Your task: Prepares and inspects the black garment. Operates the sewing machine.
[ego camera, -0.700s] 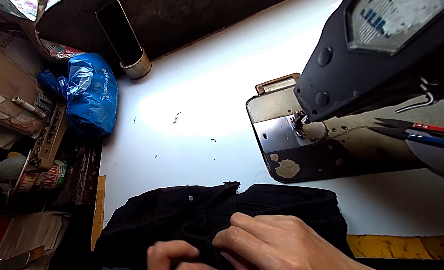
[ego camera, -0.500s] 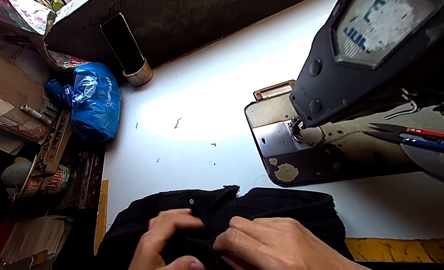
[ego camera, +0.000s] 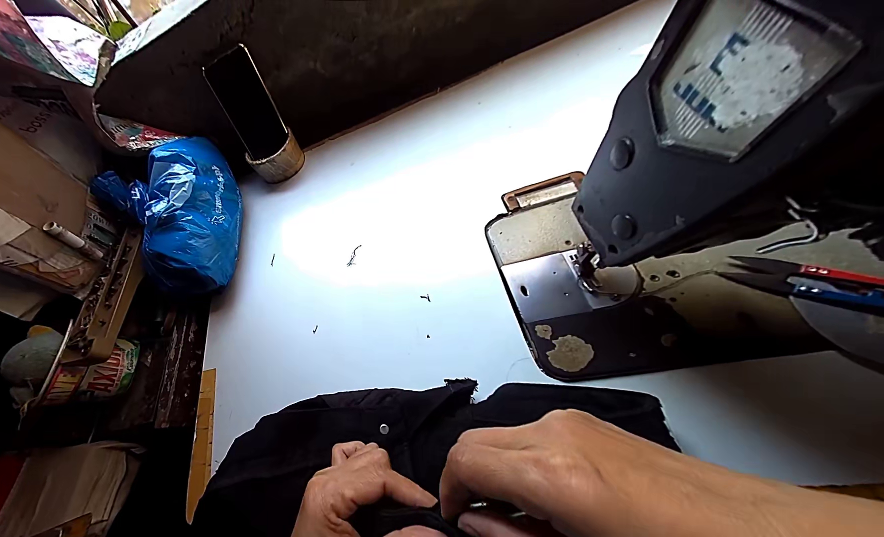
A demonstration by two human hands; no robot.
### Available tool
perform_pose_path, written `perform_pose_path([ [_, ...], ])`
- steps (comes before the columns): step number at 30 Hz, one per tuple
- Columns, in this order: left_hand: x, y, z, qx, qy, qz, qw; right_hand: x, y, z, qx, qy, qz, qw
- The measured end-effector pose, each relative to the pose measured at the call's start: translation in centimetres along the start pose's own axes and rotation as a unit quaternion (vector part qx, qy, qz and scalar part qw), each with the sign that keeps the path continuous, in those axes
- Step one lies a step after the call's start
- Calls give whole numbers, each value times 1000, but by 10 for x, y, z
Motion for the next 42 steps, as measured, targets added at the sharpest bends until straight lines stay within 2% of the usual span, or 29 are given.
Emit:
perform_pose_path([
  [3, 0, 2, 1, 17, -13, -13, 1000, 3, 7, 1, 32, -7, -40, 999],
  [8, 2, 3, 5, 38, -34, -29, 998, 1, 10, 0, 76, -27, -56, 995],
  [16, 4, -3, 11, 59, -48, -40, 996, 2, 14, -6, 26, 1, -56, 998],
  [18, 4, -4, 12, 66, -45, -42, 996, -2, 25, -1, 16, 20, -35, 999],
  [20, 4, -3, 12, 69, -41, -40, 996, -9, 43, 11, -16, 37, 23, 999],
  [24, 2, -6, 9, 72, -53, -30, 996, -35, 74, 36, -116, -12, 101, 988],
  [28, -1, -14, 14, 87, -63, -34, 994, -57, 74, 70, -309, -57, 139, 939],
  [32, -5, -17, 21, 95, -47, -30, 994, -59, 69, 80, -444, -21, 149, 883],
  [39, -3, -8, 26, 97, 8, -13, 995, -64, 62, 83, -478, -44, 81, 874],
  [42, 1, -10, 27, 87, 33, -11, 996, -62, 59, 78, -464, -40, 91, 880],
])
Point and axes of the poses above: each hand's wrist, its own x-axis towards the middle knuckle, its own y-axis out of the back of the hand, z = x × y, the point moved 1 cm from there along x, towards the middle knuckle, and after that the axes turned 4 degrees about z, right-handed, at the moved point
